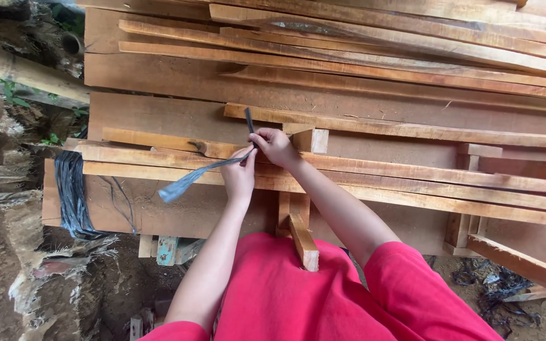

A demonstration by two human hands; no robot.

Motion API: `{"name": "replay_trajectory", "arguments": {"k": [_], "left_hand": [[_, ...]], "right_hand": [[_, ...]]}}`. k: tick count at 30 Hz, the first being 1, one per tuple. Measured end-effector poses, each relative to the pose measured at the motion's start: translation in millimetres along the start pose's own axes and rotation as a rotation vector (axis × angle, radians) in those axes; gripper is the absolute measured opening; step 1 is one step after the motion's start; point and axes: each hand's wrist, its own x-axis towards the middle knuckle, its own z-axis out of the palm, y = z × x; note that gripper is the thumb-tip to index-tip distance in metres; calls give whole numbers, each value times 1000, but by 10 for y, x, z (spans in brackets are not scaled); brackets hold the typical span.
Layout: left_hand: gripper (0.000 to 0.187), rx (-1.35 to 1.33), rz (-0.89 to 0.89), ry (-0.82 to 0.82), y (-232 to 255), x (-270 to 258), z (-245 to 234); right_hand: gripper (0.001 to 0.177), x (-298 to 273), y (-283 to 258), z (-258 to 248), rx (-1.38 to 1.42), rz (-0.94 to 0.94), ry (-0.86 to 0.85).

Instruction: Tying together long pieces of wood into bundles using black plastic strips.

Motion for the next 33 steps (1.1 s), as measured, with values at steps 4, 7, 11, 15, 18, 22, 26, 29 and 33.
{"name": "replay_trajectory", "arguments": {"k": [4, 7, 11, 15, 18, 22, 26, 29, 33], "left_hand": [[9, -1, -233, -16, -395, 138, 175], [10, 50, -363, -47, -603, 182, 254], [11, 35, -363, -39, -717, 195, 302], [12, -50, -383, -82, -666, 199, 226], [12, -137, -453, -95, -566, 196, 151], [14, -146, -455, -106, -633, 232, 134], [15, -158, -472, -143, -743, 227, 149], [15, -164, -479, -157, -708, 252, 153], [15, -164, -468, -201, -707, 241, 109]], "right_hand": [[7, -56, 6, 86, 84, 25, 99], [11, -94, 106, 90, -35, -50, 173], [12, -196, 51, 33, -196, -433, 175], [15, -185, 81, -42, -379, -619, 71], [7, -200, 24, -77, -391, -623, 56], [29, -162, 59, -56, -360, -639, 110], [17, -192, 62, -53, -469, -699, 97], [9, -197, -47, -91, -445, -656, 26], [15, -119, 46, -131, -318, -350, -181]]}}
